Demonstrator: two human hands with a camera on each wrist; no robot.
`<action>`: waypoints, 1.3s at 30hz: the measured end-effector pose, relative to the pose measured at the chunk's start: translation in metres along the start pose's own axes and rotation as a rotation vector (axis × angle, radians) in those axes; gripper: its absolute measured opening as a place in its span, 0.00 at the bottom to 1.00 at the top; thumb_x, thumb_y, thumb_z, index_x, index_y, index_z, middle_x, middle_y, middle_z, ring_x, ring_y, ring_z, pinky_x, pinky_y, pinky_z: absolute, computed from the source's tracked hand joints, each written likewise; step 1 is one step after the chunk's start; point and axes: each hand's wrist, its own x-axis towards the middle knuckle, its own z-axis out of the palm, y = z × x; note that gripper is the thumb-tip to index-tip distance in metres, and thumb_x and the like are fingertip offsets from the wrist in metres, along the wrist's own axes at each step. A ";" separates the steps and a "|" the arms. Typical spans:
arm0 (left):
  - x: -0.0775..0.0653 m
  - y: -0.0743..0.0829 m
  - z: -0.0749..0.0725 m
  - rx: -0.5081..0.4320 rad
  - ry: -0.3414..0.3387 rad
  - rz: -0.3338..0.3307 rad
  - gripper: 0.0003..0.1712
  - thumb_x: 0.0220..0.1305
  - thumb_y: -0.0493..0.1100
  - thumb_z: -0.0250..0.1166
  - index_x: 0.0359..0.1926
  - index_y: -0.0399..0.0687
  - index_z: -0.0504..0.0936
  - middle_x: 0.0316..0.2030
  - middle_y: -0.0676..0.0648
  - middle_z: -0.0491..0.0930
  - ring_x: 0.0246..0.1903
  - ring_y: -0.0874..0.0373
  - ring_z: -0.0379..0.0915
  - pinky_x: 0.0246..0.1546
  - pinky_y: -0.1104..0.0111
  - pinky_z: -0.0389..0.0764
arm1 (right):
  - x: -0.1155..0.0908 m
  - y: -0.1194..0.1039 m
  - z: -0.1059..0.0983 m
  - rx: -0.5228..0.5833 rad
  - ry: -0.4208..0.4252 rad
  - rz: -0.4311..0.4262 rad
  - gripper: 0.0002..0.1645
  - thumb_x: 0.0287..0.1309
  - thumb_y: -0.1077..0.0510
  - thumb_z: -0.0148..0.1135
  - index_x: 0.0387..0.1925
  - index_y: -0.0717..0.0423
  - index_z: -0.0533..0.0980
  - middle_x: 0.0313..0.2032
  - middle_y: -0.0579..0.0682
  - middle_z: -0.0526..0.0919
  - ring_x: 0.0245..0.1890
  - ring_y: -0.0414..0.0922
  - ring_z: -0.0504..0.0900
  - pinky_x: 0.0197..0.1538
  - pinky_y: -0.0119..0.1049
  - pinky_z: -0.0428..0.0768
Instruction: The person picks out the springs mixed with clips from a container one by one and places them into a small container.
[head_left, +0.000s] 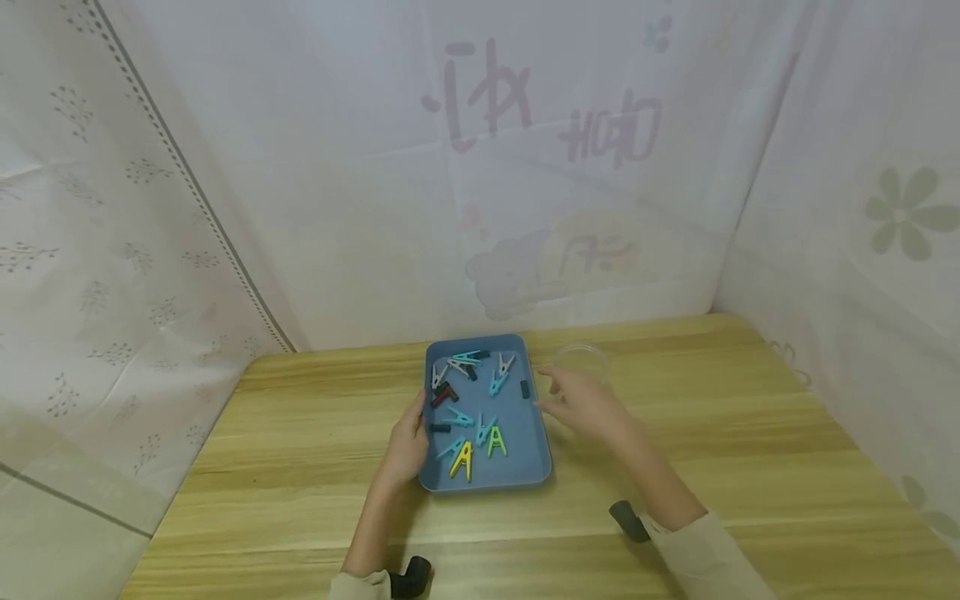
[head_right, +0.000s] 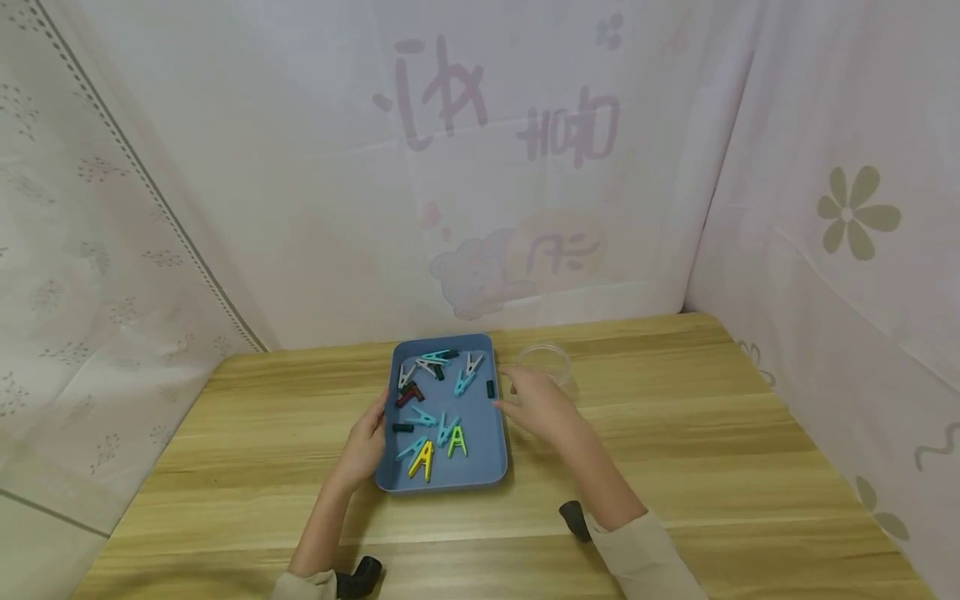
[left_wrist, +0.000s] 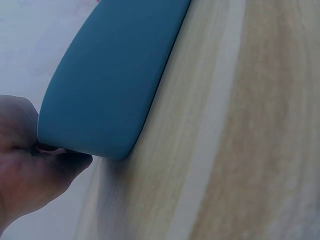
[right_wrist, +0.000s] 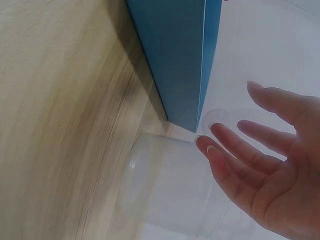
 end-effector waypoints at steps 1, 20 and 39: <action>0.000 0.000 0.000 0.002 0.001 0.001 0.30 0.76 0.29 0.39 0.76 0.31 0.53 0.76 0.33 0.54 0.75 0.37 0.47 0.75 0.46 0.52 | 0.002 -0.001 0.001 0.001 -0.001 0.002 0.35 0.64 0.55 0.67 0.68 0.64 0.68 0.46 0.60 0.85 0.41 0.51 0.85 0.42 0.43 0.87; 0.000 0.000 0.002 0.011 0.018 0.012 0.29 0.75 0.28 0.40 0.75 0.30 0.55 0.75 0.32 0.55 0.75 0.36 0.49 0.75 0.45 0.53 | 0.023 -0.006 0.031 -0.081 -0.003 0.027 0.32 0.62 0.61 0.68 0.63 0.71 0.70 0.56 0.68 0.80 0.54 0.61 0.81 0.57 0.52 0.82; -0.003 0.001 0.000 0.014 0.021 0.014 0.30 0.74 0.28 0.39 0.75 0.29 0.55 0.74 0.30 0.55 0.74 0.34 0.49 0.74 0.44 0.53 | 0.041 0.007 0.047 0.005 -0.012 0.098 0.31 0.60 0.67 0.66 0.64 0.73 0.69 0.63 0.70 0.73 0.63 0.65 0.74 0.64 0.55 0.76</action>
